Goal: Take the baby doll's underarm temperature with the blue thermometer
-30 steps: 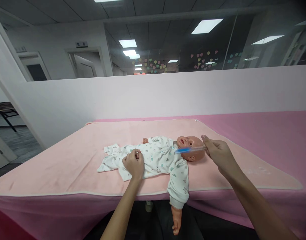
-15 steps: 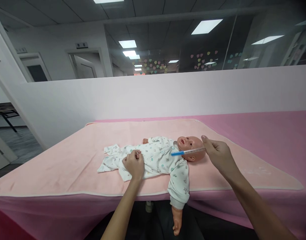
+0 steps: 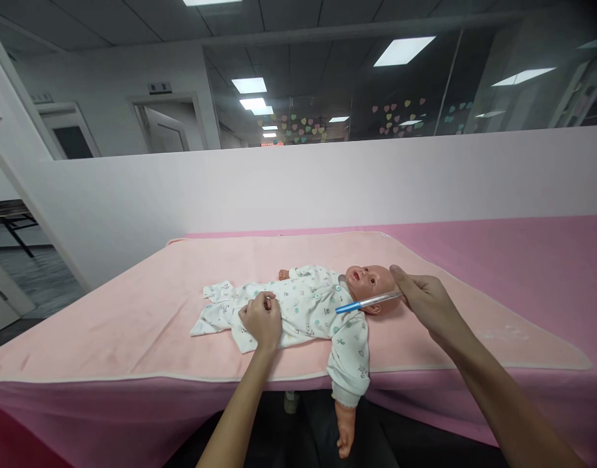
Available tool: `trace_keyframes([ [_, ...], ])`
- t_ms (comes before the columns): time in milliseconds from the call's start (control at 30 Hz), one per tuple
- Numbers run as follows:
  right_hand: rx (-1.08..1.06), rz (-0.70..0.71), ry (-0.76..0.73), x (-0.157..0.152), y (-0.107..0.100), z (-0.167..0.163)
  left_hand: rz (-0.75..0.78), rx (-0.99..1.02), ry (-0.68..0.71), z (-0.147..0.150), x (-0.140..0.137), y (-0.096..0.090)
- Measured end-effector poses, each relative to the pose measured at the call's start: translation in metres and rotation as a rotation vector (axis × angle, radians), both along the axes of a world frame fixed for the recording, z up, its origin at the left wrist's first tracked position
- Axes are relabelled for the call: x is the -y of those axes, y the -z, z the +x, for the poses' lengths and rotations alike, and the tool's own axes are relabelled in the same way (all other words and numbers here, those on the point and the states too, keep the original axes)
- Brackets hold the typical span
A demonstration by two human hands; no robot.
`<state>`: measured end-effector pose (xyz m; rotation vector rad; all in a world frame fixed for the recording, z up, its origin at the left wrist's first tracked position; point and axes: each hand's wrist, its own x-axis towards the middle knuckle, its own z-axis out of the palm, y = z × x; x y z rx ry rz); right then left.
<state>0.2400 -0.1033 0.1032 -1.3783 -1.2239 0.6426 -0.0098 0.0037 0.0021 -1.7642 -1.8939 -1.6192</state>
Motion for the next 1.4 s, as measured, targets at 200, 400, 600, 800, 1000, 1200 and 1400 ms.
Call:
trace_keyframes([
  [200,-0.052,0.01,-0.042,0.003,-0.004,-0.001,0.01,0.001,0.004,0.0,0.0,0.0],
  [400,-0.077,0.005,-0.077,0.01,-0.009,-0.004,-0.006,0.0,0.001,0.0,0.001,-0.001],
  [600,-0.071,-0.014,-0.07,0.01,-0.01,-0.003,-0.019,-0.003,0.006,0.0,0.001,-0.001],
  [800,-0.093,-0.018,-0.081,0.009,-0.008,-0.003,-0.014,-0.003,0.01,0.0,0.0,0.0],
  [1000,-0.096,-0.057,-0.103,0.003,-0.009,0.0,-0.004,0.0,0.005,0.0,0.0,0.001],
  [1200,-0.07,-0.059,-0.087,-0.004,-0.005,0.002,-0.031,-0.005,0.007,0.0,0.0,0.0],
  [1400,-0.095,-0.07,-0.136,-0.001,-0.007,0.0,-0.019,-0.002,0.006,0.0,0.0,0.0],
])
